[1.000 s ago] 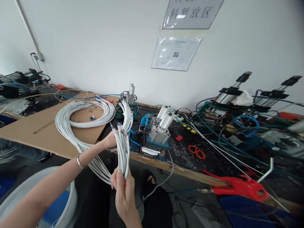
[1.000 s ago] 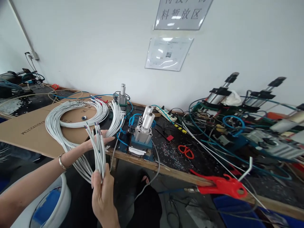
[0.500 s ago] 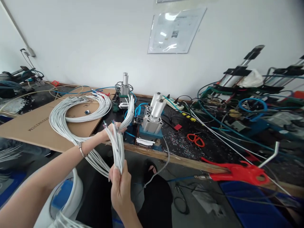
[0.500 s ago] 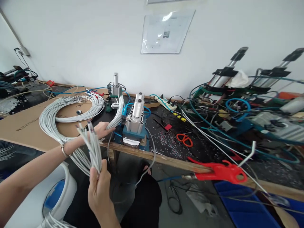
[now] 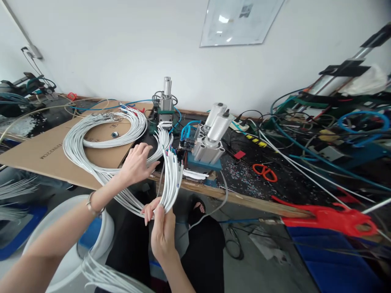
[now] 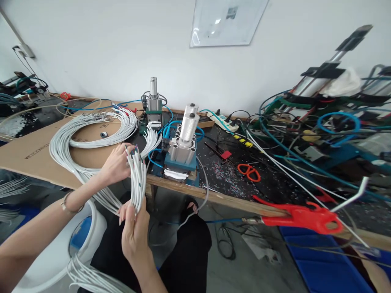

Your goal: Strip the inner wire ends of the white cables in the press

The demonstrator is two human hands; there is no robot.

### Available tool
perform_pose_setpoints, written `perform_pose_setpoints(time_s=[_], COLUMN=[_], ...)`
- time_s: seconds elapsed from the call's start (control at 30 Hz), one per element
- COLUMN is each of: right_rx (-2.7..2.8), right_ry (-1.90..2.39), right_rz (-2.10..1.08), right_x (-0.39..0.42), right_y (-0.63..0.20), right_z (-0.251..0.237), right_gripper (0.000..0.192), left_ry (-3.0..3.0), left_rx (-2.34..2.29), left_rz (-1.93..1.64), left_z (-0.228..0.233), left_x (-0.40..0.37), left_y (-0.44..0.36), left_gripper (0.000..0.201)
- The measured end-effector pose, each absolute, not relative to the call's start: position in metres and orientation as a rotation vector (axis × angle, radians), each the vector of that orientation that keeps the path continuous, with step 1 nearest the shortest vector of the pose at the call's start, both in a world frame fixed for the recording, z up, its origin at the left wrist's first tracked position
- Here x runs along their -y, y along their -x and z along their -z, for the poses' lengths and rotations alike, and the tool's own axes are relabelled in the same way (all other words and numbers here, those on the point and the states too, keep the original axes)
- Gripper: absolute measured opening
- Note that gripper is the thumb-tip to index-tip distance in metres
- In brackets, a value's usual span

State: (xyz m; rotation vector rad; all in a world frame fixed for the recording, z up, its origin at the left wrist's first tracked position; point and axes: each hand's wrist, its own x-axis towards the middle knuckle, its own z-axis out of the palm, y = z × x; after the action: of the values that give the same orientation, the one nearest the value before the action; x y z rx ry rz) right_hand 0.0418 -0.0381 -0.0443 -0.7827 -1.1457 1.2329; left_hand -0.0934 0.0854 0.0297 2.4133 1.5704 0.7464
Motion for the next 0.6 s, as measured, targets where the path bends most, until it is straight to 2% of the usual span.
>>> perform_pose_setpoints(time_s=[0.07, 0.2, 0.37, 0.5, 0.6], right_rx=[1.161, 1.217, 1.291, 1.335, 1.373], right_ry=[0.777, 0.809, 0.857, 0.872, 0.883], right_rz=[-1.214, -1.161, -1.023, -1.011, -1.083], right_x=[0.040, 0.051, 0.062, 0.064, 0.069], right_y=[-0.042, -0.038, -0.038, -0.050, -0.072], right_z=[0.047, 0.060, 0.070, 0.063, 0.063], right_gripper=[0.036, 0.028, 0.046, 0.044, 0.032], left_ry=[-2.349, -2.084, -1.565, -1.401, -1.249], left_rx=[-1.363, -0.896, -0.822, -0.763, -0.735], left_rz=[-0.747, -0.666, -0.698, -0.724, -0.774], left_z=[-0.035, -0.043, -0.049, -0.051, -0.037], left_x=[-0.054, -0.002, 0.011, 0.008, 0.005], left_y=[0.100, 0.096, 0.063, 0.040, 0.027], left_gripper=[0.033, 0.042, 0.020, 0.027, 0.037])
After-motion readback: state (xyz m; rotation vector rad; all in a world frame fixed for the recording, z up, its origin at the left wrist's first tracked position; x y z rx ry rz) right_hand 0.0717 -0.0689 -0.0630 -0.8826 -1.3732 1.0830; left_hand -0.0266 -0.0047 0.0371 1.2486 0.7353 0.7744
